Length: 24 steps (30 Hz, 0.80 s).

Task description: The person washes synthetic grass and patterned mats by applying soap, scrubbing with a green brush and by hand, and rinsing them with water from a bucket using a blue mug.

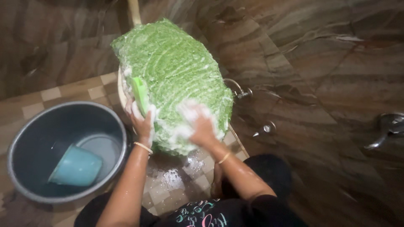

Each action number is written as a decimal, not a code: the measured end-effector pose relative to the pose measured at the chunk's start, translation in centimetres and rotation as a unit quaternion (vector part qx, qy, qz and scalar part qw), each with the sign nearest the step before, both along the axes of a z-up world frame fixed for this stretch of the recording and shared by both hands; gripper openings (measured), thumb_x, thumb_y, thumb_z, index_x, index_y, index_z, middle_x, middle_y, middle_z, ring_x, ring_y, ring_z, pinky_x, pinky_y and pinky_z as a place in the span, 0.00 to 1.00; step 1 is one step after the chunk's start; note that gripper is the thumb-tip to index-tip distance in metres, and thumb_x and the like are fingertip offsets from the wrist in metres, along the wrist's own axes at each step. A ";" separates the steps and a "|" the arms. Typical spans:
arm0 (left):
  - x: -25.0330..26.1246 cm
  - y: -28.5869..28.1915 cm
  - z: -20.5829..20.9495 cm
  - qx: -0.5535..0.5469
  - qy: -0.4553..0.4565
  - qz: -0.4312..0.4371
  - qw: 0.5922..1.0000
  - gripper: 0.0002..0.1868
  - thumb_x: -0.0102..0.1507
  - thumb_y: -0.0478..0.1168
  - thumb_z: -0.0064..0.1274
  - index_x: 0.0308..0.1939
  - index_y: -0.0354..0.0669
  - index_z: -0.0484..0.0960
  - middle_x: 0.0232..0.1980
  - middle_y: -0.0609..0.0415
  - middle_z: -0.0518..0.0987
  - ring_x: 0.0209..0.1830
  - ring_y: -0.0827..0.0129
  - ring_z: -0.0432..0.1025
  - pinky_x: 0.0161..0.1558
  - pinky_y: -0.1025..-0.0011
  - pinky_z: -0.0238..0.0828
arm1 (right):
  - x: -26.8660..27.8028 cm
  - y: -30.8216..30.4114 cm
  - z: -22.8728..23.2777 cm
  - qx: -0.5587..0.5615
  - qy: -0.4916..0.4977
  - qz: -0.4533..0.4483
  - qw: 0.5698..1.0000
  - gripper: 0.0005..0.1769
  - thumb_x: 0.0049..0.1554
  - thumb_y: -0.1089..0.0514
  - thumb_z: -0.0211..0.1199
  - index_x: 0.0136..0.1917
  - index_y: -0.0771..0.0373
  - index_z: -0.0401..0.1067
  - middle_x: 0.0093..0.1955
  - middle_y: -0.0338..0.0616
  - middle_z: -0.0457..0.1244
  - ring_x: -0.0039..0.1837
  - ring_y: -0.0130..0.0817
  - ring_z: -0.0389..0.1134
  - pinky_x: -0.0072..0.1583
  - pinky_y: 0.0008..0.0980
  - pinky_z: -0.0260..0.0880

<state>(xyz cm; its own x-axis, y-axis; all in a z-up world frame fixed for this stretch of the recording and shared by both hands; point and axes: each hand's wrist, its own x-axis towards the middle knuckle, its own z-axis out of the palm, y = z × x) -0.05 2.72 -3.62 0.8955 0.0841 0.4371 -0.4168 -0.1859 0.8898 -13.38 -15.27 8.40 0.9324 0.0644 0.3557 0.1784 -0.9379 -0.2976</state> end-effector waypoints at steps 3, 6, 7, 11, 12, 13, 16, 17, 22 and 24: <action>0.9 0.0 -1.3 0.012 -0.018 -0.003 1.000 0.36 0.63 0.44 0.60 0.71 0.31 0.66 0.75 0.34 0.63 0.77 0.42 0.55 0.76 0.52 0.48 | 1.7 -8.1 0.2 0.064 -0.055 -0.196 0.977 0.31 0.62 0.45 0.56 0.75 0.57 0.63 0.76 0.58 0.58 0.79 0.54 0.54 0.77 0.51 0.51; 1.0 0.1 -2.4 0.040 -0.051 0.020 0.998 0.36 0.64 0.44 0.61 0.71 0.32 0.66 0.74 0.35 0.64 0.78 0.41 0.55 0.77 0.49 0.48 | 3.8 -11.3 -1.4 0.202 -0.009 -0.287 0.936 0.31 0.66 0.44 0.50 0.76 0.60 0.62 0.77 0.61 0.57 0.78 0.58 0.56 0.76 0.51 0.55; 1.3 0.1 -2.3 0.052 -0.066 0.033 0.996 0.35 0.64 0.44 0.61 0.71 0.32 0.67 0.74 0.35 0.64 0.78 0.41 0.55 0.77 0.48 0.47 | 4.5 -11.0 -1.7 0.256 0.014 -0.317 0.913 0.30 0.66 0.42 0.49 0.75 0.59 0.63 0.77 0.59 0.58 0.77 0.57 0.57 0.77 0.49 0.57; 1.0 0.0 -2.6 0.037 -0.082 0.044 0.995 0.36 0.64 0.43 0.60 0.72 0.32 0.65 0.74 0.35 0.64 0.77 0.41 0.56 0.77 0.47 0.49 | -0.8 -0.7 -3.9 -0.015 -0.068 -0.270 0.960 0.39 0.63 0.46 0.54 0.83 0.64 0.54 0.85 0.61 0.42 0.85 0.63 0.36 0.77 0.66 0.30; 0.8 0.1 -2.6 0.054 -0.081 0.046 0.994 0.35 0.64 0.43 0.61 0.72 0.32 0.65 0.74 0.35 0.64 0.77 0.41 0.56 0.77 0.47 0.49 | -2.8 0.9 -3.3 -0.012 0.021 -0.229 0.973 0.41 0.57 0.43 0.57 0.79 0.60 0.56 0.84 0.57 0.43 0.84 0.58 0.37 0.76 0.69 0.28; 1.1 0.2 -2.5 0.071 -0.084 0.048 0.993 0.35 0.65 0.44 0.61 0.71 0.33 0.66 0.74 0.35 0.64 0.78 0.40 0.56 0.78 0.47 0.50 | -4.2 2.2 -2.9 -0.007 0.105 -0.187 0.977 0.43 0.52 0.40 0.60 0.76 0.57 0.57 0.82 0.54 0.44 0.83 0.54 0.38 0.74 0.72 0.27; 1.1 0.0 -2.5 0.077 -0.094 0.065 0.990 0.35 0.64 0.44 0.63 0.69 0.33 0.66 0.74 0.35 0.64 0.77 0.40 0.56 0.77 0.47 0.49 | -3.3 -2.1 -2.4 0.048 -0.162 -0.203 0.964 0.41 0.58 0.41 0.59 0.77 0.63 0.57 0.80 0.64 0.49 0.82 0.61 0.46 0.76 0.59 0.42; 1.3 -0.1 -2.6 0.074 -0.089 0.064 0.991 0.35 0.64 0.44 0.62 0.69 0.33 0.66 0.74 0.35 0.64 0.77 0.39 0.56 0.77 0.46 0.49 | -2.0 -5.0 -2.6 0.165 -0.143 -0.248 0.944 0.36 0.62 0.43 0.56 0.77 0.65 0.58 0.79 0.64 0.53 0.80 0.60 0.52 0.77 0.53 0.48; 1.4 -0.1 -2.9 0.076 -0.079 0.063 0.992 0.37 0.62 0.44 0.61 0.72 0.33 0.65 0.75 0.33 0.63 0.78 0.38 0.55 0.77 0.46 0.48 | 2.3 -11.2 -4.7 0.482 -0.070 -0.331 0.808 0.31 0.61 0.45 0.50 0.69 0.69 0.64 0.67 0.65 0.63 0.68 0.57 0.63 0.66 0.40 0.59; 0.9 -0.2 -2.2 0.071 -0.076 0.072 0.992 0.37 0.62 0.44 0.63 0.71 0.35 0.66 0.74 0.35 0.64 0.78 0.38 0.56 0.77 0.46 0.49 | 1.3 -9.5 -4.7 0.334 -0.095 -0.340 0.874 0.30 0.64 0.48 0.47 0.72 0.69 0.64 0.67 0.66 0.61 0.67 0.57 0.62 0.68 0.41 0.59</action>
